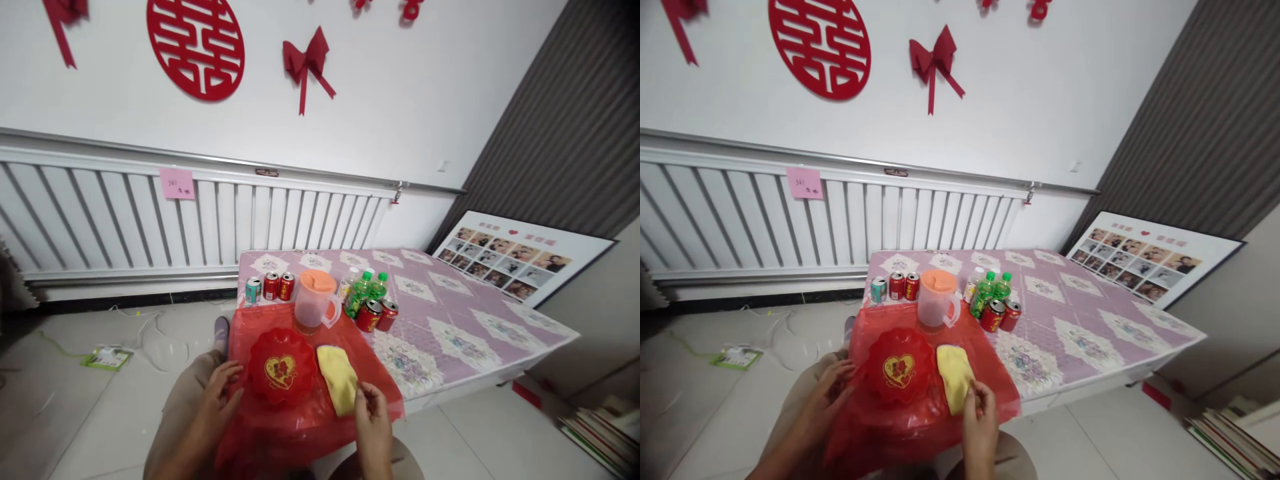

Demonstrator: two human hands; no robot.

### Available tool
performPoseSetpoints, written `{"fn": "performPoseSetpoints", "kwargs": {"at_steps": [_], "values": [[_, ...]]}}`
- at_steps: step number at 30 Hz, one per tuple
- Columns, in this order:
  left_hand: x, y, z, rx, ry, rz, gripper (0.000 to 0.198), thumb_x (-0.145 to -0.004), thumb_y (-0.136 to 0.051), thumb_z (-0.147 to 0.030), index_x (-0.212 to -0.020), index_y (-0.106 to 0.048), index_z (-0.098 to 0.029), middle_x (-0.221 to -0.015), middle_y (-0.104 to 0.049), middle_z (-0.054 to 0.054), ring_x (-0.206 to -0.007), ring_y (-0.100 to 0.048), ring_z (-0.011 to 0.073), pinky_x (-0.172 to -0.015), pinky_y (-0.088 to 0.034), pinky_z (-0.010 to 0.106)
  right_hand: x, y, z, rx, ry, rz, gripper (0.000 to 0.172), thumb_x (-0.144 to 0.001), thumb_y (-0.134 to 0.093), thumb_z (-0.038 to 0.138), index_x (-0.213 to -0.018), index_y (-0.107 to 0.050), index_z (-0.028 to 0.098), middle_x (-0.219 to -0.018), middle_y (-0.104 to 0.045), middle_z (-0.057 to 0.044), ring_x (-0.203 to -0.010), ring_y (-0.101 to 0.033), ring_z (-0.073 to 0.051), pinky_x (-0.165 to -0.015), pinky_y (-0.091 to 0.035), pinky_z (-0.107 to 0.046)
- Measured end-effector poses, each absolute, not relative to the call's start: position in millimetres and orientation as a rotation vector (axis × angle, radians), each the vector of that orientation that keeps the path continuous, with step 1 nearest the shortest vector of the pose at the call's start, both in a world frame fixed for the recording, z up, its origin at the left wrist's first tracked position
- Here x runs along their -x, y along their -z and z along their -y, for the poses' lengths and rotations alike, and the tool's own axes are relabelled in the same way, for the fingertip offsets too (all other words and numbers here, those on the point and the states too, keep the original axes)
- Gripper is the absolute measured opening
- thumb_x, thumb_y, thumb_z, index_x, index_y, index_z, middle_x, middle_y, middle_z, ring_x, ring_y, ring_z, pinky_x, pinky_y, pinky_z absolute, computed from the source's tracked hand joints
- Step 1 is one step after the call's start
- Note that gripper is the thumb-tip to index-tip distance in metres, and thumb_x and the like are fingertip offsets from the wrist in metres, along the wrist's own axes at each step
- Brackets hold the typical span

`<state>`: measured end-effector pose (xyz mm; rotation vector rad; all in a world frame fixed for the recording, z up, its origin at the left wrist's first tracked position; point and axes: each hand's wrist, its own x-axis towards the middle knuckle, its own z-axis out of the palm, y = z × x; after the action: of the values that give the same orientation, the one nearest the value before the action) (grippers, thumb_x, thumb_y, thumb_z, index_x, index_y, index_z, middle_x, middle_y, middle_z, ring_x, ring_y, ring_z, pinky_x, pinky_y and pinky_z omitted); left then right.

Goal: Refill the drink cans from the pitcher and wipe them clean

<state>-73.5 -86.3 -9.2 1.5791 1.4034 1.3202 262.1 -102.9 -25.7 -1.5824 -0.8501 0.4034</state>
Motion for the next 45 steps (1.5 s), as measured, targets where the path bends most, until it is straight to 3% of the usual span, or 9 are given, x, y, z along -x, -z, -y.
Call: {"fn": "performPoseSetpoints", "kwargs": {"at_steps": [8, 12, 17, 22, 30, 34, 40, 45], "values": [[65.9, -8.6, 38.9, -1.436, -1.46, -1.28, 0.037, -0.081, -0.064, -0.037, -0.113, -0.065, -0.019, -0.122, -0.064, 0.013, -0.099, -0.067, 0.0226, -0.087, -0.056, 0.038, -249.3, 6.8, 125.5, 1.62, -0.319, 1.032, 0.045, -0.077, -0.057, 0.061, -0.1, -0.064, 0.023, -0.109, -0.072, -0.012, -0.107, -0.065, -0.035, -0.088, -0.052, -0.044], [67.4, -19.0, -4.9, -1.151, -1.477, -1.232, 0.049, -0.075, -0.069, -0.041, -0.116, -0.062, -0.015, -0.099, -0.072, 0.01, -0.083, -0.069, 0.0206, -0.073, -0.056, 0.033, -242.1, 9.5, 127.4, 1.611, -0.24, 1.057, 0.041, -0.082, -0.054, 0.062, -0.099, -0.063, 0.026, -0.109, -0.071, -0.011, -0.109, -0.064, -0.035, -0.097, -0.048, -0.048], [80.4, -18.3, -59.2, -0.845, -1.499, -1.246, 0.052, -0.076, -0.068, -0.039, -0.12, -0.058, -0.013, -0.075, -0.069, 0.002, -0.057, -0.062, 0.0137, -0.054, -0.048, 0.025, -225.3, 6.7, 115.4, 1.543, -0.275, 1.28, 0.028, -0.082, -0.061, 0.054, -0.094, -0.067, 0.03, -0.099, -0.073, -0.007, -0.098, -0.068, -0.032, -0.09, -0.054, -0.044], [101.5, 13.7, -110.8, -0.653, -1.608, -1.341, 0.044, -0.071, -0.067, -0.029, -0.113, -0.061, -0.016, -0.092, -0.069, 0.003, -0.066, -0.061, 0.012, -0.062, -0.048, 0.024, -197.8, -22.0, 81.3, 1.472, -0.222, 1.65, 0.02, -0.088, -0.06, 0.036, -0.104, -0.066, 0.026, -0.103, -0.073, -0.007, -0.097, -0.07, -0.026, -0.086, -0.059, -0.039], [121.2, 55.2, -139.1, -0.299, -1.634, -1.308, 0.032, -0.069, -0.065, -0.029, -0.099, -0.06, -0.019, -0.096, -0.062, 0.001, -0.07, -0.061, 0.0098, -0.062, -0.045, 0.023, -138.6, -134.0, -46.8, 1.37, -0.028, 2.248, 0.043, -0.089, -0.054, 0.02, -0.131, -0.05, 0.021, -0.125, -0.063, -0.013, -0.118, -0.06, -0.027, -0.099, -0.05, -0.046], [121.2, 52.8, -148.3, -0.264, -1.631, -1.222, 0.033, -0.066, -0.07, -0.028, -0.097, -0.062, -0.019, -0.092, -0.062, 0.0, -0.068, -0.06, 0.0086, -0.061, -0.045, 0.022, -110.2, -177.8, -129.5, 1.788, 0.147, 2.513, 0.054, -0.09, -0.054, 0.02, -0.143, -0.041, 0.017, -0.138, -0.054, -0.015, -0.127, -0.052, -0.025, -0.106, -0.043, -0.04], [122.5, 51.3, -163.2, -0.242, -1.614, -1.151, 0.037, -0.062, -0.074, -0.03, -0.096, -0.063, -0.019, -0.091, -0.063, 0.0, -0.067, -0.059, 0.0079, -0.061, -0.044, 0.021, -96.0, -170.2, -232.2, 2.151, 0.117, 2.656, 0.068, -0.082, -0.073, 0.036, -0.142, -0.046, 0.021, -0.136, -0.055, -0.016, -0.125, -0.053, -0.036, -0.095, -0.049, -0.049], [122.7, 51.3, -169.3, -0.235, -1.593, -1.126, 0.04, -0.061, -0.075, -0.031, -0.097, -0.063, -0.019, -0.097, -0.063, 0.001, -0.069, -0.059, 0.008, -0.062, -0.044, 0.022, -98.5, -142.7, -277.1, 2.395, 0.063, 2.697, 0.043, -0.094, -0.062, 0.038, -0.132, -0.055, 0.02, -0.135, -0.056, -0.01, -0.116, -0.06, -0.026, -0.096, -0.051, -0.05]]}}
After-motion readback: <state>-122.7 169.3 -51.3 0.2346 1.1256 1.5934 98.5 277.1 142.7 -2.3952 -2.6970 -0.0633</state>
